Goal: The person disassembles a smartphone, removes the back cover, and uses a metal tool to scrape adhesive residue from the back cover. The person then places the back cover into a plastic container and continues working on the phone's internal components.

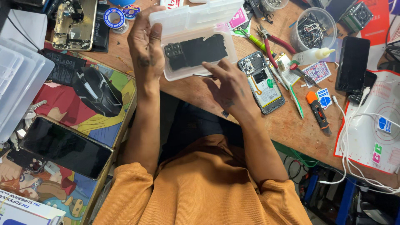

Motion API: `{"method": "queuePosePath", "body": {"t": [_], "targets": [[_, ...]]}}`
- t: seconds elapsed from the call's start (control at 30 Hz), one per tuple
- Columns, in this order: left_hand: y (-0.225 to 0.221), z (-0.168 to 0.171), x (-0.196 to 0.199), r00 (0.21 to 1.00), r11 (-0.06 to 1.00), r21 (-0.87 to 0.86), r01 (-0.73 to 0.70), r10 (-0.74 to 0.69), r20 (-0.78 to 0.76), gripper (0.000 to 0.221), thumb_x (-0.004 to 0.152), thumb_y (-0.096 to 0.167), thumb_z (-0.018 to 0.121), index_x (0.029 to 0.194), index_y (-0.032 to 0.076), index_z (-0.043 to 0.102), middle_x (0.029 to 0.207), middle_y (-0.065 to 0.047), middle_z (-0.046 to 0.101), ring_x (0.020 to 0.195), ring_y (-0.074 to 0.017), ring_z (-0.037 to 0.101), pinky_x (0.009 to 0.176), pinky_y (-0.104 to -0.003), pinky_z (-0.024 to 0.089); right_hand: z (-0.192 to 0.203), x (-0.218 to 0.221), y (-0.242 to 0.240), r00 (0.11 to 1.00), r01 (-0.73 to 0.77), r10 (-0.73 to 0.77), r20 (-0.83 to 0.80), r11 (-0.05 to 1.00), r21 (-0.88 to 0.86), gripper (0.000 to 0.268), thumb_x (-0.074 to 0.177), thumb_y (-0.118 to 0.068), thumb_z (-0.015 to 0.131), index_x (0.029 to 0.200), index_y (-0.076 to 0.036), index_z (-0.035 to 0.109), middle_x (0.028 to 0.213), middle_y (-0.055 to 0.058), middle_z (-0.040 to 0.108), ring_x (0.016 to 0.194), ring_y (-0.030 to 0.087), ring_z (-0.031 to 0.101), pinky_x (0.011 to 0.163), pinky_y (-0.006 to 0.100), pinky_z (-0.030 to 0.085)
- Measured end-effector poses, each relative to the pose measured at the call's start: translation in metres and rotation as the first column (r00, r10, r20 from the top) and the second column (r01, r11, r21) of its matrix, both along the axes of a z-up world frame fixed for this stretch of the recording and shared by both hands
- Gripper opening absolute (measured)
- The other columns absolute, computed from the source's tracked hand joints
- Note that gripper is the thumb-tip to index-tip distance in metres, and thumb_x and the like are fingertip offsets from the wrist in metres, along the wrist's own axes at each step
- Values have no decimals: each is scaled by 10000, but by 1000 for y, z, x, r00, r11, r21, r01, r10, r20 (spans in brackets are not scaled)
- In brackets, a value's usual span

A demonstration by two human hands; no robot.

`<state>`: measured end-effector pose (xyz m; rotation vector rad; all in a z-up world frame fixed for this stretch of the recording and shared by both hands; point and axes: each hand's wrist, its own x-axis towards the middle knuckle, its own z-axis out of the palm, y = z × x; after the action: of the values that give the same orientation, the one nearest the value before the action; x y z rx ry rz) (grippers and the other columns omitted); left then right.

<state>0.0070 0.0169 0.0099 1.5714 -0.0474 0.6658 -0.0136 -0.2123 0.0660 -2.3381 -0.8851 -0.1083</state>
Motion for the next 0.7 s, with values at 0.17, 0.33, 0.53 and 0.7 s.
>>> {"method": "queuePosePath", "body": {"t": [0.17, 0.33, 0.53, 0.7], "targets": [[6, -2, 1, 985, 982, 105, -154, 161, -55, 430, 1036, 412, 637, 1288, 71, 704, 1100, -97, 642, 821, -162, 565, 792, -301, 519, -12, 3, -8, 988, 156, -156, -7, 985, 71, 329, 890, -98, 820, 1198, -57, 713, 1007, 137, 675, 844, 273, 724, 735, 389, 555], [0, -22, 8, 987, 987, 28, -161, 160, 15, 485, 1138, 416, 607, 1447, 47, 545, 1265, -107, 654, 1145, -188, 675, 1036, -325, 584, -16, -4, -14, 978, 210, -209, -17, 971, 118, 343, 881, -76, 821, 1205, -44, 715, 940, 136, 656, 737, 240, 679, 656, 372, 538], [-15, -26, 3, 922, 893, 239, -381, 386, 29, 539, 1121, 441, 614, 1489, 66, 492, 1407, -126, 573, 1309, -212, 563, 1174, -392, 470, -11, -17, -39, 959, 281, -273, -77, 951, 130, 332, 913, -100, 828, 1223, -51, 719, 881, 95, 629, 668, 174, 596, 593, 329, 495], [-42, -3, -21, 815, 781, 244, -575, 573, 86, 459, 1065, 319, 693, 1403, 76, 501, 1323, -97, 525, 1238, -182, 524, 1054, -364, 466, -6, -30, -79, 896, 442, -434, -88, 890, 112, 318, 930, -104, 821, 1234, -66, 739, 892, 85, 627, 703, 162, 591, 636, 331, 494]]}}
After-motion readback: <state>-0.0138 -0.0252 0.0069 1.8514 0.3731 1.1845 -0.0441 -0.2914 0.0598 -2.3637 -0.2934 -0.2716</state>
